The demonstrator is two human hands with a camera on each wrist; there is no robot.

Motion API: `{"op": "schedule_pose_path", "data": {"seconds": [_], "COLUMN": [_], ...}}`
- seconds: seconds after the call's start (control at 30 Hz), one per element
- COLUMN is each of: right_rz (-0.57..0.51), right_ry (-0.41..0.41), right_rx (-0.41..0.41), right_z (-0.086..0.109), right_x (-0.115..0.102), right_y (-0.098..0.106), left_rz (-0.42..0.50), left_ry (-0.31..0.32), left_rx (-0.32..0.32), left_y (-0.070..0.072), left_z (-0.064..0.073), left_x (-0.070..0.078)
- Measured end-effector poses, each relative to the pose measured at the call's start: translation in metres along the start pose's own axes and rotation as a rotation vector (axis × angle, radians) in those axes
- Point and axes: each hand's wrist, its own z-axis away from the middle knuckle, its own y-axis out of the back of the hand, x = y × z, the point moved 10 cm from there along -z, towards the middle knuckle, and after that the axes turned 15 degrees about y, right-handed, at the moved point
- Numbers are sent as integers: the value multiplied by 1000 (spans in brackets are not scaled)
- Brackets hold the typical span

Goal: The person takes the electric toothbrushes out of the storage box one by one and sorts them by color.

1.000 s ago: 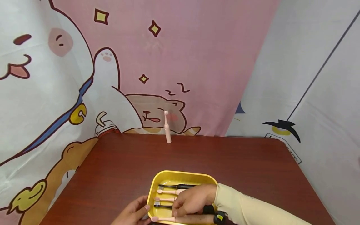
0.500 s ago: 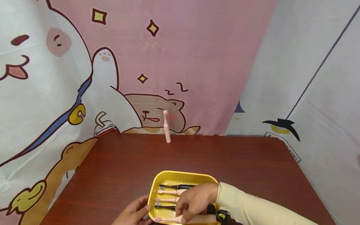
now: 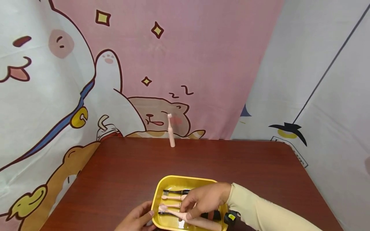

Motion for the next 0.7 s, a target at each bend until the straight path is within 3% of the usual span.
{"op": "schedule_pose_path", "data": {"seconds": [0.27,0.37,0.57,0.7], "right_rz": [-204,-220,-259,-302], "right_ry": [172,236,306,330], "right_rx": [97,168,377,568], "right_z": [2,4,12,18], "right_x": [-22,-31,-39,-37], "right_y": [12,23,56,86], "left_rz": [-8,-17,-28,-21], "left_ry": [0,2,2,5], "left_rx": [13,9,8,17], "left_y": [0,-1,-1,0], "left_z": [2,2,1,2], "left_x": [1,2,1,0]}}
